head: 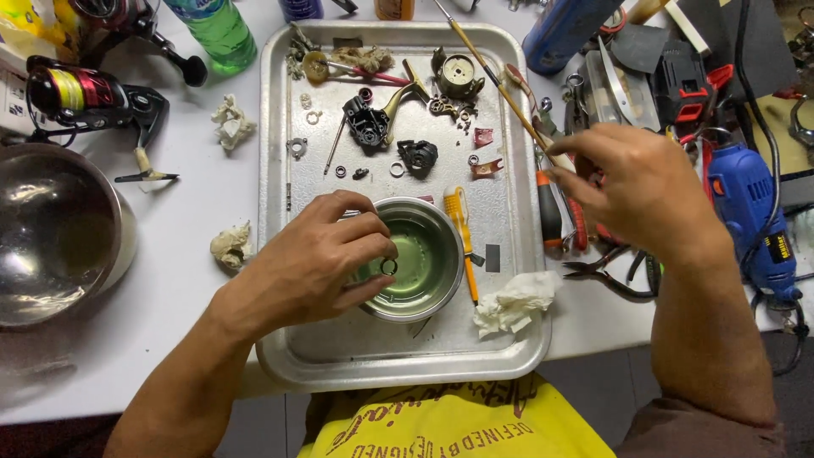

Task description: Cleaning fishing reel parts with a toothbrush and cutting a custom washer from a sheet of material using scissors.

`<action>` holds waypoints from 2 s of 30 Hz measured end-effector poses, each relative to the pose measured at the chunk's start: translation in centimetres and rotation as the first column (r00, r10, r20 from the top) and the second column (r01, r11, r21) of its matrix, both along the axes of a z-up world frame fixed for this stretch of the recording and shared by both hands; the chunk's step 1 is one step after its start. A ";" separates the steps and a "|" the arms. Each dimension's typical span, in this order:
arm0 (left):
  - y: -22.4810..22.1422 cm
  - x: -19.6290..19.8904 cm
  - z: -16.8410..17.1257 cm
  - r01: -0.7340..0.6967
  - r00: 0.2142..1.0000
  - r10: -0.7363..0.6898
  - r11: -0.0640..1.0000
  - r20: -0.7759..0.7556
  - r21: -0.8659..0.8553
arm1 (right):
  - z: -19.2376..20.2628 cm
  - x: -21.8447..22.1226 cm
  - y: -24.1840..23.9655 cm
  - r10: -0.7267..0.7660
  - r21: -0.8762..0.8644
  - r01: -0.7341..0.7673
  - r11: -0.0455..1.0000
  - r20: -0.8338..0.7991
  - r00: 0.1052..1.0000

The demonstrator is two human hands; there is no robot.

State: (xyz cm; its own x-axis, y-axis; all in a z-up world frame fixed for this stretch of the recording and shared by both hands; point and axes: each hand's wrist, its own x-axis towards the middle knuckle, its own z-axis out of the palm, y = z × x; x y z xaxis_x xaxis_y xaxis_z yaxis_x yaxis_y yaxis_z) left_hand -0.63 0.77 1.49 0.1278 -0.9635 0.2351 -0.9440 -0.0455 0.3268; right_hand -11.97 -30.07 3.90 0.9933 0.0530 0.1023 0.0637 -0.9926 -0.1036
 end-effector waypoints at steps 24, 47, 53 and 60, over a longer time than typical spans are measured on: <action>2.0 2.8 0.9 -0.092 0.947 -0.006 0.953 -0.320 -0.290 | -2.2 3.7 7.8 0.060 0.200 0.009 0.980 -0.336 0.940; 1.2 1.3 0.2 -0.008 0.996 0.006 0.999 -0.085 -0.033 | -1.7 3.8 10.1 0.017 0.430 0.245 0.869 -0.521 0.854; 0.7 1.1 -0.3 0.024 0.992 -0.015 0.997 -0.122 0.070 | -2.1 3.5 9.7 0.093 0.522 0.192 0.831 -0.471 0.877; 0.7 1.6 -0.6 -0.024 0.989 0.039 0.994 -0.141 0.109 | -1.8 3.3 9.3 0.193 0.562 0.109 0.820 -0.451 0.871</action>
State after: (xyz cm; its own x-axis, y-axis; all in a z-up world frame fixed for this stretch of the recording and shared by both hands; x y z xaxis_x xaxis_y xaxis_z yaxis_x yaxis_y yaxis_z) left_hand 1.02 1.50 0.88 0.1833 -0.9770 0.1087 -0.8855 -0.1160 0.4499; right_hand -8.68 -20.79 2.07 0.9203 0.1804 -0.3472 -0.1021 -0.7458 -0.6583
